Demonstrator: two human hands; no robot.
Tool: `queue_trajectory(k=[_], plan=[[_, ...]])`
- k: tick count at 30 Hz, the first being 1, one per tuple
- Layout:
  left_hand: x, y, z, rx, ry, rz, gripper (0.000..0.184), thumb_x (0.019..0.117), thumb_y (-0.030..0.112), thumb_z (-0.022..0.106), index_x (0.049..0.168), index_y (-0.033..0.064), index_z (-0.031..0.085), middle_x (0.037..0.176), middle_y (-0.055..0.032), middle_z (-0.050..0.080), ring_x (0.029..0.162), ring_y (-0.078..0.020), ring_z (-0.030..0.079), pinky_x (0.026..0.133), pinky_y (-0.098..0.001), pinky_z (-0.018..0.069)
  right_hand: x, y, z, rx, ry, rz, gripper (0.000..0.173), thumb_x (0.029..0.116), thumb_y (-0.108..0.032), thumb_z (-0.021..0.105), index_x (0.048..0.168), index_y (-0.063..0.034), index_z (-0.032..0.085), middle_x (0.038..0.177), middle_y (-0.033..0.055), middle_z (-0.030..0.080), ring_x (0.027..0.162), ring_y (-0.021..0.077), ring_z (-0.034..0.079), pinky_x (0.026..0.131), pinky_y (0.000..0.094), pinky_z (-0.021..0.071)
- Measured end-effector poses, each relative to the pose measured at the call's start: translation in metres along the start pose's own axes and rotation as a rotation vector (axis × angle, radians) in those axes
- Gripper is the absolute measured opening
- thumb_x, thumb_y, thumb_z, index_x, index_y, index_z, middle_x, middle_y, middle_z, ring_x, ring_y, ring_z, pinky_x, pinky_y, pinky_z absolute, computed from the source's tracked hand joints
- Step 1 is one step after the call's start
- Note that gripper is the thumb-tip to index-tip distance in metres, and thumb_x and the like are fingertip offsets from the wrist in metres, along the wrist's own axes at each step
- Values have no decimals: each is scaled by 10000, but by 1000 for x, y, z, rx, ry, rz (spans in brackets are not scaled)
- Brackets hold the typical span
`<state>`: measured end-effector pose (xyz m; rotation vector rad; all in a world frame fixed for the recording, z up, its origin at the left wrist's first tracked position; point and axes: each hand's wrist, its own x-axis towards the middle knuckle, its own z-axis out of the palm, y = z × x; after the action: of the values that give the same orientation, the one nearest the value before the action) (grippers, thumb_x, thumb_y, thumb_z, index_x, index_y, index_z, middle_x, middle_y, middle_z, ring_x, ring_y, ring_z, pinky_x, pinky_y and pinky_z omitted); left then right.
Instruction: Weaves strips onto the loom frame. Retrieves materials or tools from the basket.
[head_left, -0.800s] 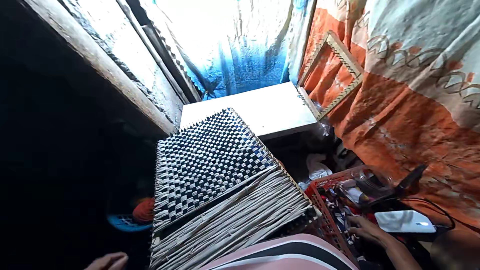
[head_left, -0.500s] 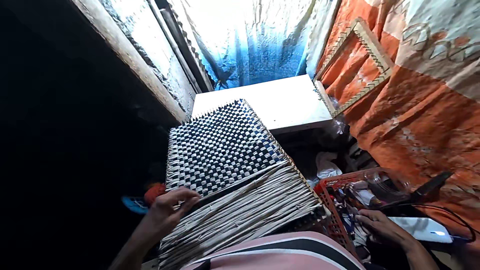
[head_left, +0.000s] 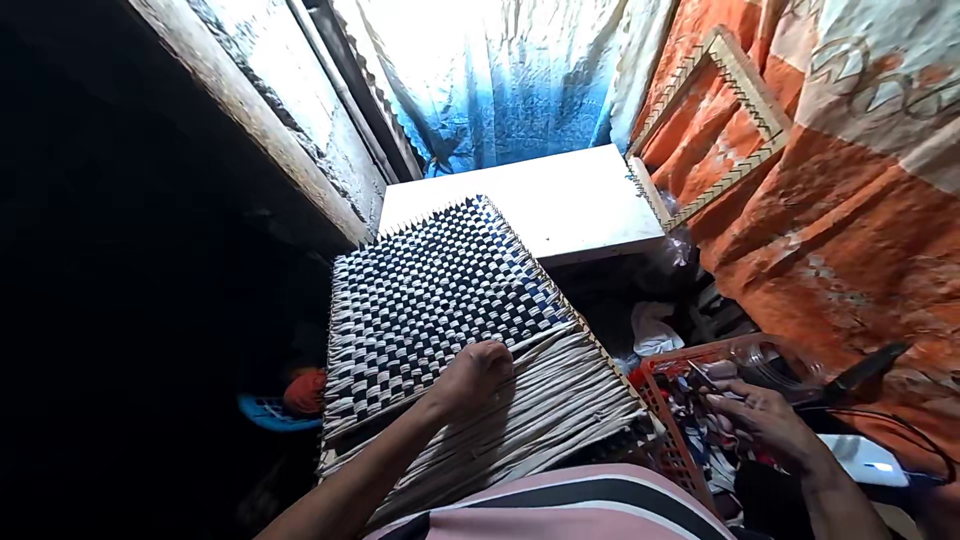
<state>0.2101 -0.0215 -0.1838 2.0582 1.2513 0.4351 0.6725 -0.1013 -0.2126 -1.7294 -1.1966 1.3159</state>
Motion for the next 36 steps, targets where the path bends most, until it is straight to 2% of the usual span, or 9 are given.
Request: queue_trajectory(k=[5, 9, 14, 18, 22, 24, 28, 33, 36], plan=[[17, -13, -17, -250, 42, -188, 235, 1044, 177, 519, 1088, 7, 676, 901, -55, 645, 785, -89, 596, 757, -287, 504, 8, -22, 18, 105, 83, -47, 287, 1078, -110, 469, 1286, 6, 628, 663, -32, 577, 473, 17, 453, 427, 166, 365], [22, -15, -17, -587, 51, -311, 146, 1040, 107, 534, 1047, 1, 634, 840, -36, 657, 721, -101, 671, 721, -288, 604, 11, -48, 32, 154, 88, -11, 387, 1108, -140, 347, 1396, 18, 551, 785, 11, 662, 557, 73, 581, 503, 217, 503], [25, -20, -12, -801, 100, -410, 89, 1011, 50, 566, 990, 3, 638, 807, -47, 679, 674, -135, 680, 656, -293, 606, 11, -79, 42, 290, -118, -107, 547, 992, -107, 280, 1505, 36, 407, 1040, 110, 711, 783, 189, 711, 700, 342, 614], [30, -32, -4, -633, 128, -362, 94, 1002, 83, 586, 976, 19, 651, 719, 13, 603, 542, -49, 523, 513, -205, 448, 10, -100, 46, 390, -320, -204, 654, 914, -66, 366, 1557, 33, 304, 1214, 162, 657, 1013, 286, 714, 918, 459, 608], [42, -29, -1, -102, 108, -302, 208, 990, 161, 580, 1089, 14, 688, 922, -104, 673, 817, -185, 632, 790, -402, 528, 8, -107, 56, 292, -335, -260, 607, 989, -31, 435, 1572, 44, 284, 1190, 163, 677, 1007, 280, 728, 921, 430, 623], [46, -21, 7, 49, 176, -170, 215, 962, 133, 590, 1072, -20, 694, 956, -162, 679, 885, -263, 655, 844, -449, 536, 7, -105, 61, 280, -334, -269, 616, 985, -17, 480, 1568, 52, 295, 1162, 159, 685, 963, 269, 737, 893, 411, 634], [58, 0, 23, 145, 302, 132, 195, 975, 99, 574, 1021, -25, 717, 996, -198, 690, 912, -296, 688, 851, -425, 575, 7, -101, 66, 304, -338, -273, 645, 934, 4, 571, 1540, 61, 356, 1076, 142, 704, 849, 251, 747, 800, 388, 657], [78, 24, 35, 156, 170, 361, 267, 1043, 122, 494, 1123, 41, 736, 1052, -187, 687, 964, -283, 691, 894, -398, 571, 8, -100, 71, 289, -323, -273, 642, 901, 30, 637, 1505, 55, 421, 1020, 129, 709, 789, 230, 738, 750, 365, 657], [91, 34, 40, 235, 19, 339, 303, 1041, 97, 475, 1222, 94, 718, 1142, -219, 661, 1021, -335, 680, 910, -456, 565, 8, -99, 73, 295, -311, -265, 638, 895, 55, 643, 1497, 59, 431, 1016, 128, 708, 779, 229, 739, 739, 360, 660]])
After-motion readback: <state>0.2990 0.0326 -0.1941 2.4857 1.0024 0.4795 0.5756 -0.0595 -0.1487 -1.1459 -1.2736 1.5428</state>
